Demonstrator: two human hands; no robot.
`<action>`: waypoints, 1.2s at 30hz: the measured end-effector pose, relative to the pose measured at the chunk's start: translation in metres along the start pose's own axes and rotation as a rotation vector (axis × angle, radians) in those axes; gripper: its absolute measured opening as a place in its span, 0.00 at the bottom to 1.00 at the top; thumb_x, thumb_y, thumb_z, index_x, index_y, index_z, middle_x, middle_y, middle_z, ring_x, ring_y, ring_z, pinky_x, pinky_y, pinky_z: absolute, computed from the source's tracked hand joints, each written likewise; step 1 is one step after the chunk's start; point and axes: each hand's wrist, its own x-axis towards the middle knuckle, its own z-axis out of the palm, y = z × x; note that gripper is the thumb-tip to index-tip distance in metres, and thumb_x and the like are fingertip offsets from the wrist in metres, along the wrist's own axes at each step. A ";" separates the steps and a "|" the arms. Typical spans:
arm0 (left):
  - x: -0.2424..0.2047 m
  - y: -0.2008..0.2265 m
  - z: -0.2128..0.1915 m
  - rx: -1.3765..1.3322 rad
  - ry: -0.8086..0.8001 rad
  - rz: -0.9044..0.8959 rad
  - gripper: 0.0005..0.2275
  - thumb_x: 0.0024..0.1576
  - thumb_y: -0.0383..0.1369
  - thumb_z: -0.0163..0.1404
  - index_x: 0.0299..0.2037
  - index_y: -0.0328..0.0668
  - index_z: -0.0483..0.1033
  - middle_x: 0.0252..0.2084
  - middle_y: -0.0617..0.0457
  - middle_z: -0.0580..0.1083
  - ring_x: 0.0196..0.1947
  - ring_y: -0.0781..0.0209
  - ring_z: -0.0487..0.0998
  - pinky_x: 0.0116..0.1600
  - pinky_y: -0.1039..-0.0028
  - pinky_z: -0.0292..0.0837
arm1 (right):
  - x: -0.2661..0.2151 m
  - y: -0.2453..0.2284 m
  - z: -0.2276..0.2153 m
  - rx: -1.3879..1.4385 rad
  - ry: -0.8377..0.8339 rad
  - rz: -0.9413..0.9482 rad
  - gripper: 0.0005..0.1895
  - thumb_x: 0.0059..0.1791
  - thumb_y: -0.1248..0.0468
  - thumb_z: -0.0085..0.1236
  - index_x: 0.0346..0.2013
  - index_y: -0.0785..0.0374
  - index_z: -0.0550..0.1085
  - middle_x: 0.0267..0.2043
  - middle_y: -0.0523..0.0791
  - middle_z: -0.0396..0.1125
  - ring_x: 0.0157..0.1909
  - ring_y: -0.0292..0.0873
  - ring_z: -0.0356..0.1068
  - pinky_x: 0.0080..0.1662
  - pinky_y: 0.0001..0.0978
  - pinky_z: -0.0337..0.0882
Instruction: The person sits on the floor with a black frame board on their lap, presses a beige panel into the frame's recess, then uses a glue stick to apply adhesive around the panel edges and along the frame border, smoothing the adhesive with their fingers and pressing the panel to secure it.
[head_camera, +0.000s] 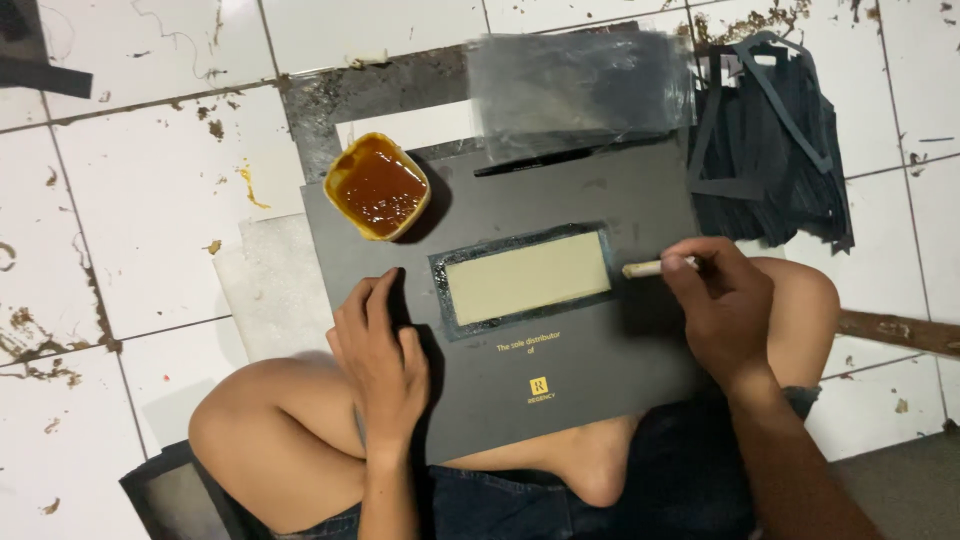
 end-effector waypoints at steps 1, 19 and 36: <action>-0.001 0.001 0.000 0.005 0.008 0.001 0.27 0.49 0.25 0.44 0.63 0.44 0.70 0.54 0.47 0.68 0.52 0.45 0.68 0.51 0.60 0.56 | 0.004 -0.013 0.007 0.006 -0.002 -0.007 0.05 0.58 0.65 0.58 0.42 0.64 0.76 0.22 0.45 0.65 0.27 0.36 0.59 0.37 0.31 0.66; 0.008 0.011 -0.011 -0.050 0.000 -0.097 0.22 0.51 0.25 0.46 0.59 0.39 0.70 0.55 0.49 0.70 0.49 0.52 0.69 0.55 0.66 0.60 | 0.126 -0.129 0.183 -0.388 -0.338 -0.866 0.04 0.51 0.67 0.62 0.35 0.65 0.76 0.32 0.45 0.67 0.34 0.42 0.61 0.44 0.36 0.61; 0.005 0.011 -0.011 -0.057 0.013 -0.064 0.24 0.49 0.24 0.44 0.60 0.38 0.69 0.56 0.48 0.69 0.48 0.51 0.68 0.57 0.66 0.58 | 0.082 -0.072 0.096 0.197 -0.569 0.164 0.07 0.51 0.70 0.56 0.39 0.71 0.79 0.29 0.47 0.73 0.30 0.37 0.66 0.35 0.24 0.65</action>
